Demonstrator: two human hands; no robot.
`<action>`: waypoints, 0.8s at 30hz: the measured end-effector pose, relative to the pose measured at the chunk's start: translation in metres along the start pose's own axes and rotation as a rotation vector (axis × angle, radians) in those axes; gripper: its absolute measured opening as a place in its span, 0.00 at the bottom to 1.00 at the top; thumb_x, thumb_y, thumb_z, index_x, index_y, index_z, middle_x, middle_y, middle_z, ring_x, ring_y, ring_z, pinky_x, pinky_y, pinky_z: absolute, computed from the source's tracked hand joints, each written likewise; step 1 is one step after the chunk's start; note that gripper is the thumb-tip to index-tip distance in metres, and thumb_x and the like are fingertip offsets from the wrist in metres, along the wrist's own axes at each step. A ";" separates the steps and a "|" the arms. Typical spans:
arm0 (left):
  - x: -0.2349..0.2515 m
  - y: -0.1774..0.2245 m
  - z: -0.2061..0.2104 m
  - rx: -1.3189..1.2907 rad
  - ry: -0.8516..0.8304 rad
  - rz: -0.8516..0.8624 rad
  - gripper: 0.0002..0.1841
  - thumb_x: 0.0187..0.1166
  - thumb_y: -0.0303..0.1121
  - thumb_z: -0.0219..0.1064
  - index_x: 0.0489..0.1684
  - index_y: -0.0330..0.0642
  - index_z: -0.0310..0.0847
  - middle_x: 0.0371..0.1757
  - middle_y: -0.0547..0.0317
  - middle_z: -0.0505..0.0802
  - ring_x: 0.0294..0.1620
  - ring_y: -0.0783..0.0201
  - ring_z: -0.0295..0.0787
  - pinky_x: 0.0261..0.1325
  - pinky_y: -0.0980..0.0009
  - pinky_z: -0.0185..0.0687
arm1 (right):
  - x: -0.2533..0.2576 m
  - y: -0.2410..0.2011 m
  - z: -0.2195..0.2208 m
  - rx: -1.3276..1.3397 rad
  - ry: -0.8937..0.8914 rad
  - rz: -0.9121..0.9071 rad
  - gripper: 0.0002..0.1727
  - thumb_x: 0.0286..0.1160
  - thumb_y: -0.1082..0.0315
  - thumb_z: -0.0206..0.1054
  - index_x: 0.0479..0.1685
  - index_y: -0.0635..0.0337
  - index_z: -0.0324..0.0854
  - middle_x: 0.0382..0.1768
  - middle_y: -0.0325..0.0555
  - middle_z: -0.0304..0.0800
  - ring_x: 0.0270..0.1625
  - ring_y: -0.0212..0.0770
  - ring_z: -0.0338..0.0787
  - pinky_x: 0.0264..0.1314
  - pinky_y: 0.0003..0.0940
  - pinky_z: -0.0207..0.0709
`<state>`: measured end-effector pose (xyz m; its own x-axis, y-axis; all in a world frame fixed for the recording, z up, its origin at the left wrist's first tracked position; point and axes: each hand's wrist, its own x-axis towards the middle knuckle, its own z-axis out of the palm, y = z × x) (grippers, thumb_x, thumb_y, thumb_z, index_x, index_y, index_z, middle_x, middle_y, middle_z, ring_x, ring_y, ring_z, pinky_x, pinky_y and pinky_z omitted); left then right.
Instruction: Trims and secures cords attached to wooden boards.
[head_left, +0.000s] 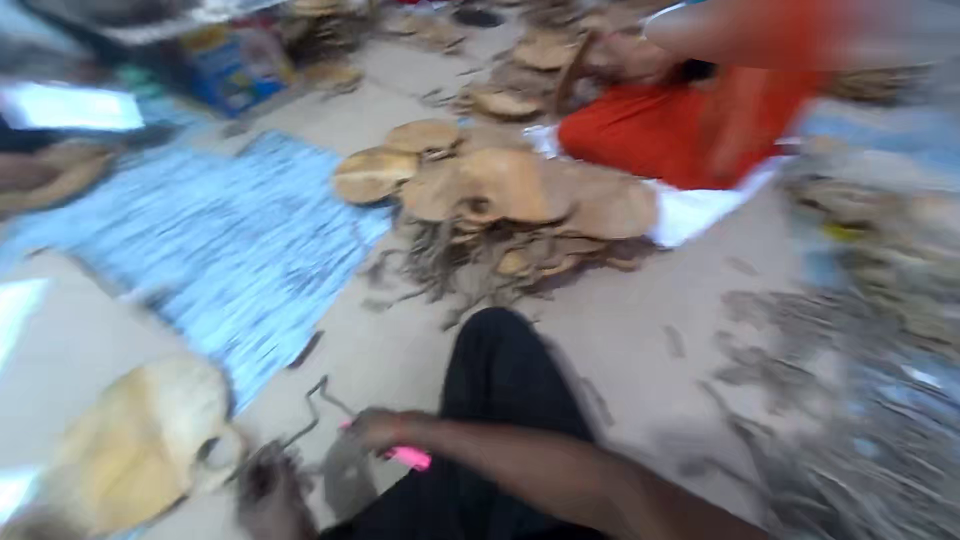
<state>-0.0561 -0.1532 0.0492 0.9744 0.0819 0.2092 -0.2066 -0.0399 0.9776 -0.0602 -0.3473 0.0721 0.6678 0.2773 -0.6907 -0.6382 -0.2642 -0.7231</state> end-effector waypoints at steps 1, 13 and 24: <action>-0.001 -0.006 0.004 -0.025 0.000 0.007 0.15 0.77 0.22 0.67 0.59 0.23 0.77 0.47 0.63 0.93 0.42 0.76 0.92 0.45 0.75 0.92 | 0.003 0.001 -0.001 -0.002 -0.012 0.014 0.30 0.96 0.49 0.44 0.75 0.69 0.72 0.58 0.64 0.84 0.50 0.53 0.87 0.56 0.51 0.79; 0.003 -0.009 0.002 -0.076 0.223 0.019 0.16 0.65 0.17 0.71 0.53 0.27 0.83 0.46 0.56 0.93 0.37 0.71 0.91 0.38 0.76 0.90 | 0.024 0.018 0.009 -0.255 -0.138 0.182 0.30 0.93 0.42 0.46 0.66 0.59 0.76 0.37 0.43 0.83 0.25 0.34 0.78 0.30 0.33 0.74; -0.016 0.000 0.010 -0.017 -0.011 0.017 0.16 0.61 0.22 0.74 0.49 0.30 0.85 0.42 0.61 0.94 0.35 0.73 0.91 0.38 0.77 0.91 | 0.010 0.002 0.011 0.238 -0.092 -0.186 0.26 0.96 0.48 0.41 0.60 0.57 0.80 0.28 0.35 0.81 0.21 0.28 0.76 0.24 0.23 0.71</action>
<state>-0.0704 -0.1648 0.0457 0.9717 0.0706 0.2252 -0.2241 -0.0242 0.9743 -0.0591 -0.3353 0.0636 0.7511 0.3860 -0.5355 -0.5872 0.0200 -0.8092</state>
